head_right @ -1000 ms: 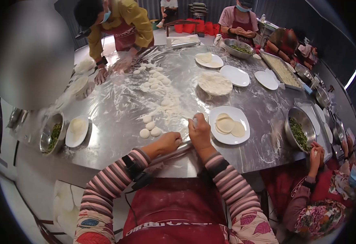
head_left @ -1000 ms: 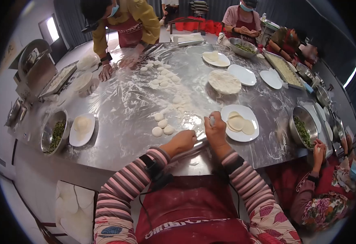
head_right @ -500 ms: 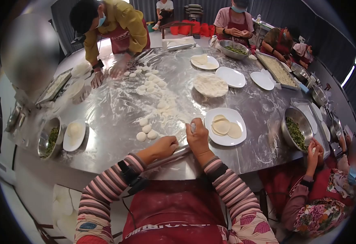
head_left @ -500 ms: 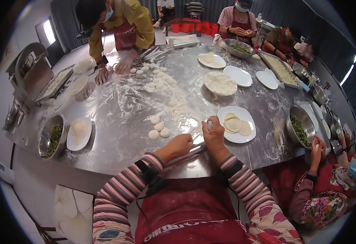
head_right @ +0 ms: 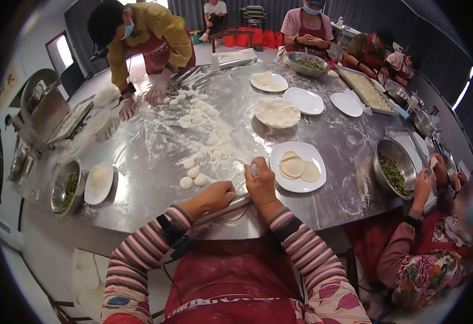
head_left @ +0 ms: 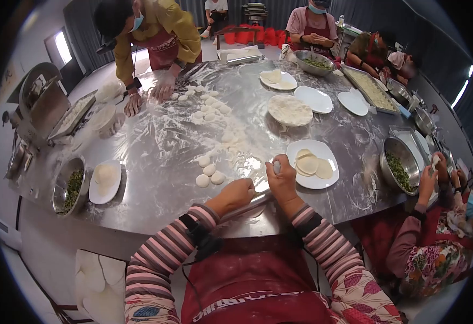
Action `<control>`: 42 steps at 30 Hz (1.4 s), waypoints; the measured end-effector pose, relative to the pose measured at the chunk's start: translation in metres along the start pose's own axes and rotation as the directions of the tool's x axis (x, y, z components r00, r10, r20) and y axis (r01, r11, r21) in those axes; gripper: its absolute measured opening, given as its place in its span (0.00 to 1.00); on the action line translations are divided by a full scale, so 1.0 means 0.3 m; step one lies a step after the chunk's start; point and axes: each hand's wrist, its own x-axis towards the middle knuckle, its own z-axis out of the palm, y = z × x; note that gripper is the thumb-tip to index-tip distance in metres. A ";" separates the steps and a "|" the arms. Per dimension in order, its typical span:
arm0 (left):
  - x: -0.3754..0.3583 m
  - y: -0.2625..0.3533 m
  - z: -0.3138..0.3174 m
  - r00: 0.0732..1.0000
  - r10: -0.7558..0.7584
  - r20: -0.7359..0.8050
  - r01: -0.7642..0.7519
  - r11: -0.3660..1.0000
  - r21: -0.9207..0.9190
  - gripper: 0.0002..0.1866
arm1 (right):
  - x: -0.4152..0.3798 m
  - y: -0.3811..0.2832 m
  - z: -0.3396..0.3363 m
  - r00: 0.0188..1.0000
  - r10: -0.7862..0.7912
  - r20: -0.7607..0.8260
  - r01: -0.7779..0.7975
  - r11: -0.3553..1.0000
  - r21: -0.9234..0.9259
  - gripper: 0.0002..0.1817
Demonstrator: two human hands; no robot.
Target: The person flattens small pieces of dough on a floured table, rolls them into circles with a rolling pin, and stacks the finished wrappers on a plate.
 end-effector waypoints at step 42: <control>0.138 -0.270 -0.402 0.848 -0.408 -0.339 0.196 0.834 -0.515 0.13 | -0.221 -0.070 -0.244 0.991 -0.130 -0.018 0.131 0.977 0.168 0.16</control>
